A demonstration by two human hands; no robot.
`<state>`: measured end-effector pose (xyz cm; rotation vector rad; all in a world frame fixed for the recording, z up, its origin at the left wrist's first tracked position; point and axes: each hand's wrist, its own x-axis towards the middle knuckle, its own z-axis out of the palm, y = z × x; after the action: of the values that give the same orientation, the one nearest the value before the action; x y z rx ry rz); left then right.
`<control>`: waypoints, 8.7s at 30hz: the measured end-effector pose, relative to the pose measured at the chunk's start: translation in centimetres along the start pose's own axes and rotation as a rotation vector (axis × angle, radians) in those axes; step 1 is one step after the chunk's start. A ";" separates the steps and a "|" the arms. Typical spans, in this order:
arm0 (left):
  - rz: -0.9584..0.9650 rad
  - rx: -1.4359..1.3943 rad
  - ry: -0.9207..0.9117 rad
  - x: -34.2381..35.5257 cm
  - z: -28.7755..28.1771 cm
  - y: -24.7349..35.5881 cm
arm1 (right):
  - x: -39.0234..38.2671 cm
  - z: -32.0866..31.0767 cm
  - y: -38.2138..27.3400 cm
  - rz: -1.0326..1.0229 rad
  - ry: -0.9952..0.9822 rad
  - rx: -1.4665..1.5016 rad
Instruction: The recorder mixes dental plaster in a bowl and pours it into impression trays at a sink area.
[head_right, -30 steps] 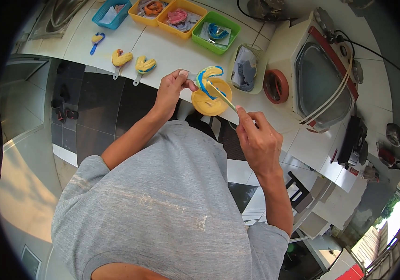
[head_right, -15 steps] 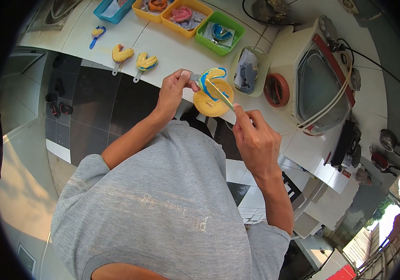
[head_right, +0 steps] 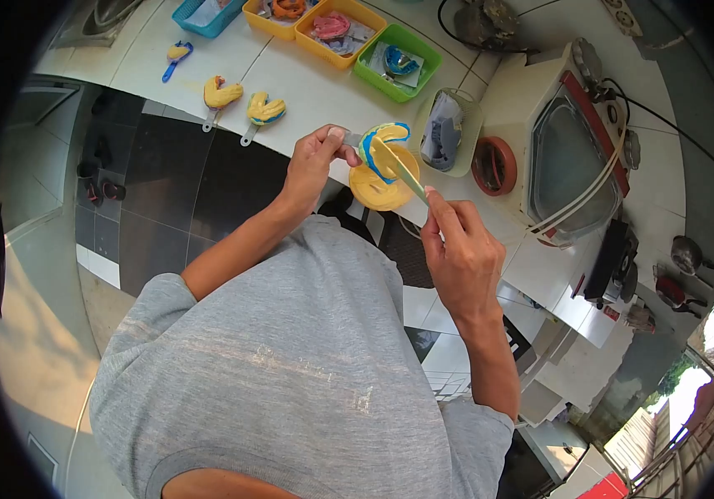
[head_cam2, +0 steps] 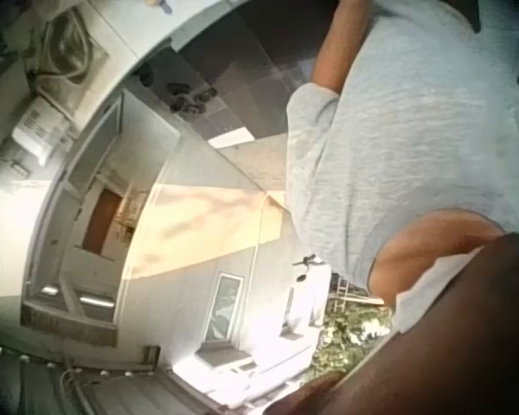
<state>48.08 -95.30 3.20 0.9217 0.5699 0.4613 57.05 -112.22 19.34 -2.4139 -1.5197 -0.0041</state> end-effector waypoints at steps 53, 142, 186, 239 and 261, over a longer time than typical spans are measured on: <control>-0.204 -0.207 -0.025 -1.3 0.1 4.7 | -2.9 -1.8 2.3 0.024 0.240 0.199; -0.236 -0.002 0.048 0.8 1.0 3.2 | 0.1 -3.4 1.9 0.042 0.153 0.187; -0.131 -0.023 -0.055 -0.8 1.4 3.9 | 0.1 -3.6 1.9 -0.076 0.099 0.091; -0.111 0.078 0.116 1.0 -1.2 0.9 | -8.8 6.7 5.3 0.834 0.092 1.203; 0.041 0.037 0.003 -1.0 1.8 0.4 | -0.4 -1.9 -0.8 0.194 0.003 0.139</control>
<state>48.42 -96.71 4.62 0.9694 0.5651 0.4907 56.50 -112.73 21.30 -2.4369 -1.2350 0.1338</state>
